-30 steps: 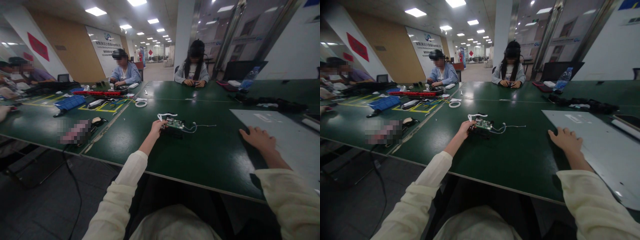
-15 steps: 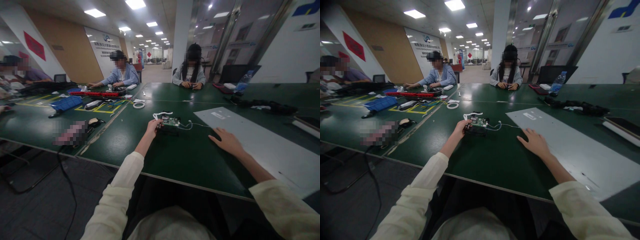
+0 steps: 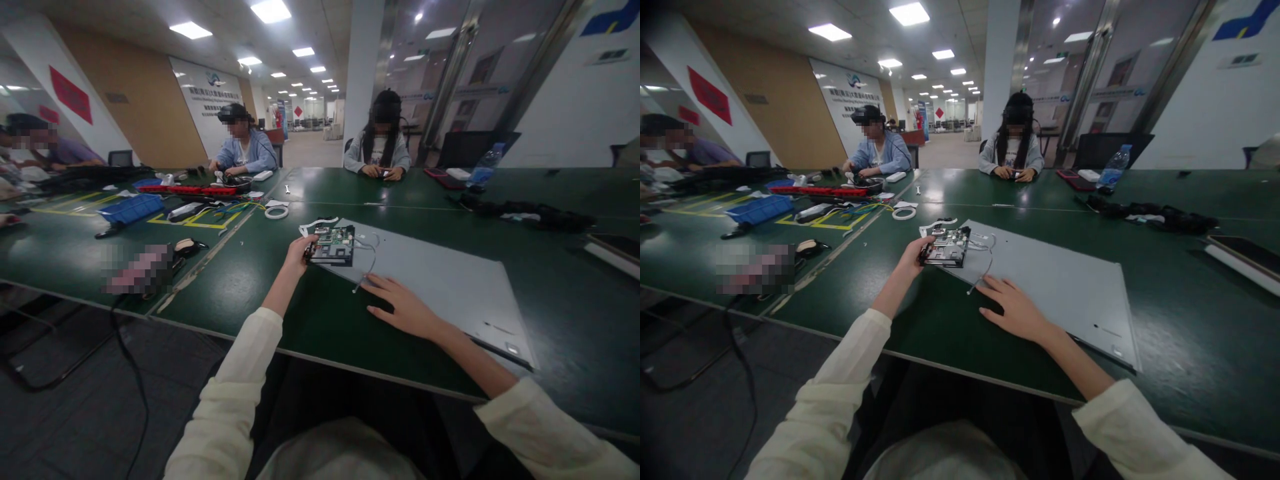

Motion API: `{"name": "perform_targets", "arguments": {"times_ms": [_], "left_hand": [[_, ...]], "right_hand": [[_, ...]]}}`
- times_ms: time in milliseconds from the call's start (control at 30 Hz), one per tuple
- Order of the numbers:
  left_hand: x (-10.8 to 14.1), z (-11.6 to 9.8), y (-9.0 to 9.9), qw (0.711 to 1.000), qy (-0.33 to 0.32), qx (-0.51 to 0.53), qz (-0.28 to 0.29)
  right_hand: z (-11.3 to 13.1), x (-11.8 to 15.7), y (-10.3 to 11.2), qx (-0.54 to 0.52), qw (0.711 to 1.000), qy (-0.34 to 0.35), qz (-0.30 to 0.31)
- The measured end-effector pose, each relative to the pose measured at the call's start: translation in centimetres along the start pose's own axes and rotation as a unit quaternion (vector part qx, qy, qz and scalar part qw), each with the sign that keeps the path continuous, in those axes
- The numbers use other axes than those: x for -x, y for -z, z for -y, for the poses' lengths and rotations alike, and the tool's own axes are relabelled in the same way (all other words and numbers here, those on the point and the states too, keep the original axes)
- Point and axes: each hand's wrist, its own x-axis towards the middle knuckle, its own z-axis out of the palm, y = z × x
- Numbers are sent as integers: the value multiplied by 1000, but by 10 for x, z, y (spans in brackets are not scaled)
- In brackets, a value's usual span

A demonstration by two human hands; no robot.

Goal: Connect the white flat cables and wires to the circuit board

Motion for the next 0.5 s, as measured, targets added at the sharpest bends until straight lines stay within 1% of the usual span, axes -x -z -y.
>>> {"name": "perform_targets", "arguments": {"times_ms": [133,300,500], "left_hand": [[-2,3,1,1000,1,-12,0],[-4,5,1,1000,5,-17,-6],[1,3,-2,1000,1,-6,-11]], "right_hand": [[8,0,-1,-17,1000,24,7],[14,2,2,-29,999,27,18],[24,7,4,-55,997,45,35]]}}
